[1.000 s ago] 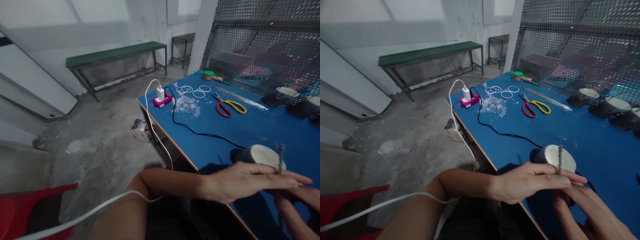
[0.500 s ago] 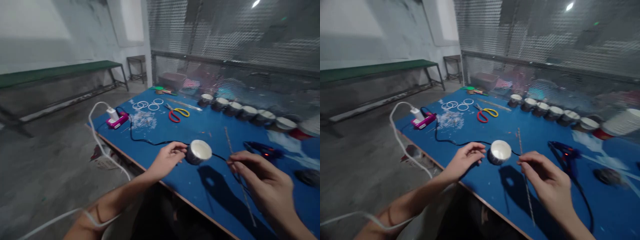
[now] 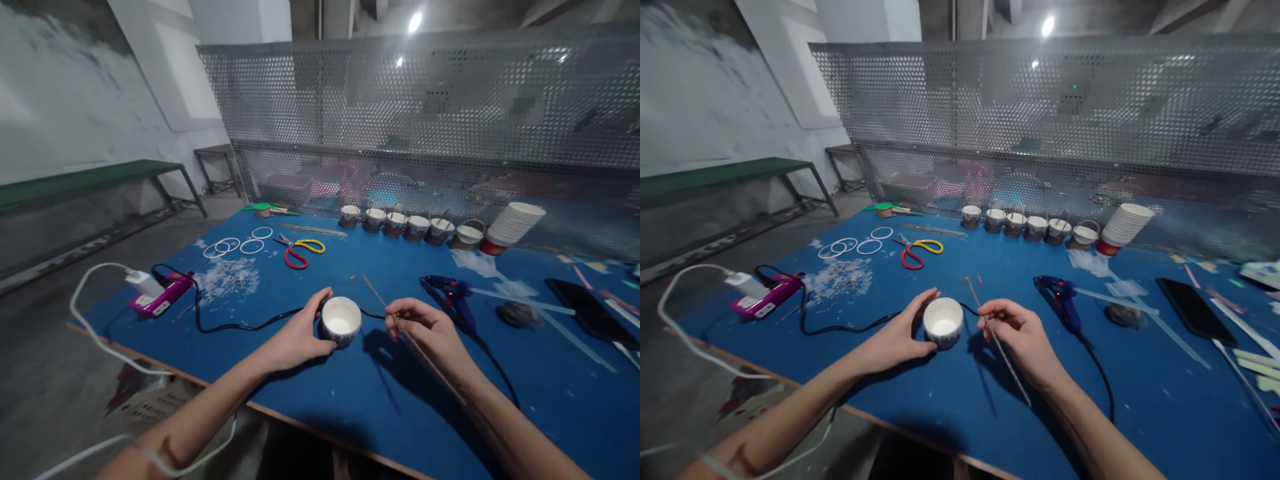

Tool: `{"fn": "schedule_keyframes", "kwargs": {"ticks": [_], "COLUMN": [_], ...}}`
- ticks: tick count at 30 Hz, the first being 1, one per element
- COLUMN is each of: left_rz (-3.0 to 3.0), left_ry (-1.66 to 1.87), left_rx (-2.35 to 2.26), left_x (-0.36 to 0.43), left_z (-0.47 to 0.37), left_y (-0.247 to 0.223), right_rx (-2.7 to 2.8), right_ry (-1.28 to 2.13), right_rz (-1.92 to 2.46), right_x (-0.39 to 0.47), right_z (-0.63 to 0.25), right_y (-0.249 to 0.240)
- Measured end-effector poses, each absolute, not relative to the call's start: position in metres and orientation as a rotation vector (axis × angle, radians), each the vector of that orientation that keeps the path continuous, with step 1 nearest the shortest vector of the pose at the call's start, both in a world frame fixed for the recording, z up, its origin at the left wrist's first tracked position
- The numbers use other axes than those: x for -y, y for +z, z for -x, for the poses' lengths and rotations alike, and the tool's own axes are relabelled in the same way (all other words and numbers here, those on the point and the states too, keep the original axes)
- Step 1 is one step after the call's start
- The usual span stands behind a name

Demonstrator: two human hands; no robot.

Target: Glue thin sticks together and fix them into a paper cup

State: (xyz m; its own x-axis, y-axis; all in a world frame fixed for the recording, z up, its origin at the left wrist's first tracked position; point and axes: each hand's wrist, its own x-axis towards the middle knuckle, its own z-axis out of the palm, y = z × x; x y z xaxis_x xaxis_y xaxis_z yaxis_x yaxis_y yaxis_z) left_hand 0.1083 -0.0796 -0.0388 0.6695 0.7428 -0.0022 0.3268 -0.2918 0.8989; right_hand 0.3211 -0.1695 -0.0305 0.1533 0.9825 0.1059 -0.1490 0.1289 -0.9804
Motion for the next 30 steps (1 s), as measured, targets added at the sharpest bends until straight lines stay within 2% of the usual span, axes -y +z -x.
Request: {"fn": "schedule_keyframes", "kwargs": {"ticks": [6, 10, 15, 30], "left_rz": [-1.926, -1.970, -1.991, -1.511], "left_ry": [0.547, 0.613, 0.535, 0.560], "left_rx": [-0.896, -0.972, -0.935, -0.869], "left_x": [0.083, 0.091, 0.094, 0.087], "left_z": [-0.122, -0.129, -0.125, -0.133], "left_y": [-0.036, -0.044, -0.047, -0.039], "right_rx": [0.977, 0.925, 0.847, 0.661], "right_ry": [1.145, 1.085, 0.973, 0.915], "right_rz": [0.952, 0.947, 0.910, 0.823], "right_x": [0.168, 0.167, 0.166, 0.163], "right_z": [-0.322, -0.317, -0.316, -0.324], "right_y": [-0.033, -0.030, -0.028, -0.020]}}
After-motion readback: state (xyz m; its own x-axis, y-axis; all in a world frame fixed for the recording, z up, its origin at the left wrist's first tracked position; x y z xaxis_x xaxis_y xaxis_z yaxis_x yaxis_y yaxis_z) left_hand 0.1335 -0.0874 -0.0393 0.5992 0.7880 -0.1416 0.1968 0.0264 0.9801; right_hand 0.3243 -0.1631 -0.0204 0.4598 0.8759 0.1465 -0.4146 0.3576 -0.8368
